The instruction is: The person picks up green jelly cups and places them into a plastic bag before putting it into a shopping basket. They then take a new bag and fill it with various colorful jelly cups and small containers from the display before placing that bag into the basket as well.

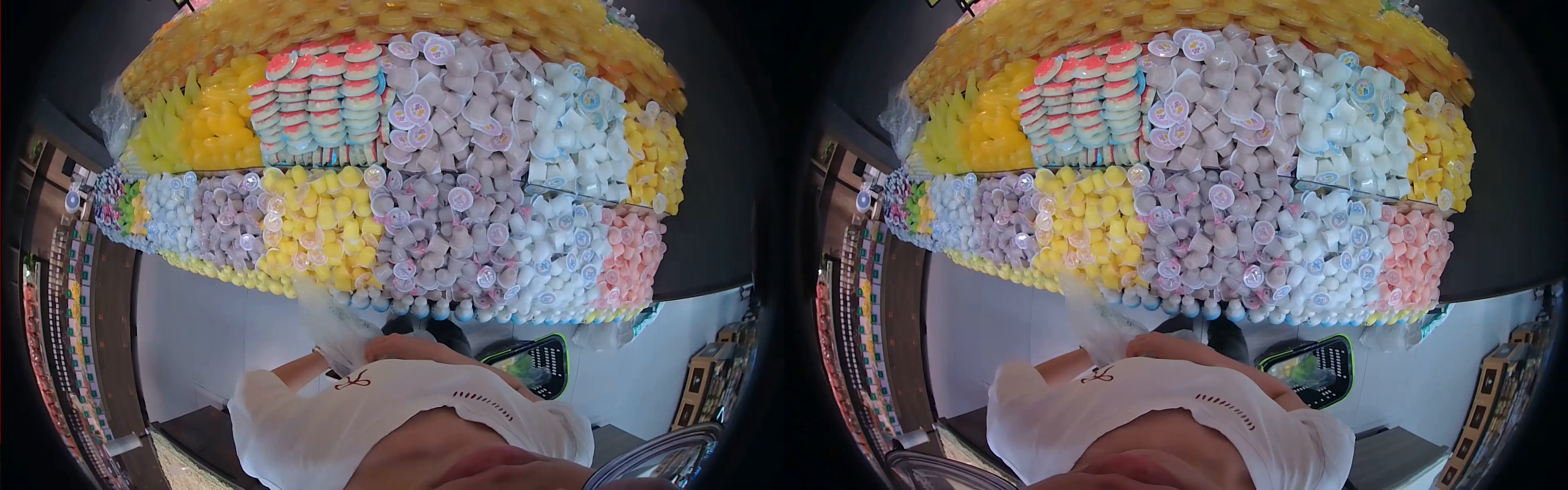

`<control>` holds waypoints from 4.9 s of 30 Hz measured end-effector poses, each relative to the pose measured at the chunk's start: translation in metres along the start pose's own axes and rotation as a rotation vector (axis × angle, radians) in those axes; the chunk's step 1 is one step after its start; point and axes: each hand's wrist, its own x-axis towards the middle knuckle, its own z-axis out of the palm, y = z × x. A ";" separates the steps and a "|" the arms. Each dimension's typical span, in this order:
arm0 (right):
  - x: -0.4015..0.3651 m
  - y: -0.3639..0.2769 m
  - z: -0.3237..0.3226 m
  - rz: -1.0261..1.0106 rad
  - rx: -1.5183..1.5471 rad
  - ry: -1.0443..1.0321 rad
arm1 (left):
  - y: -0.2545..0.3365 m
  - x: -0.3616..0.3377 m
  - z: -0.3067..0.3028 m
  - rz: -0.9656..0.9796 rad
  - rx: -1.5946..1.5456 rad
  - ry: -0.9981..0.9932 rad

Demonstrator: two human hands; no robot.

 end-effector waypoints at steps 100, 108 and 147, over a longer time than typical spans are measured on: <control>-0.121 0.016 -0.065 -0.076 -0.193 1.443 | -0.020 0.004 0.042 -0.008 -0.336 0.232; -0.132 0.031 -0.062 -0.072 -0.181 1.416 | -0.039 0.012 0.023 0.087 -0.355 -0.080; -0.101 0.006 -0.057 -0.179 -0.202 1.087 | -0.069 0.075 0.034 0.224 0.019 0.184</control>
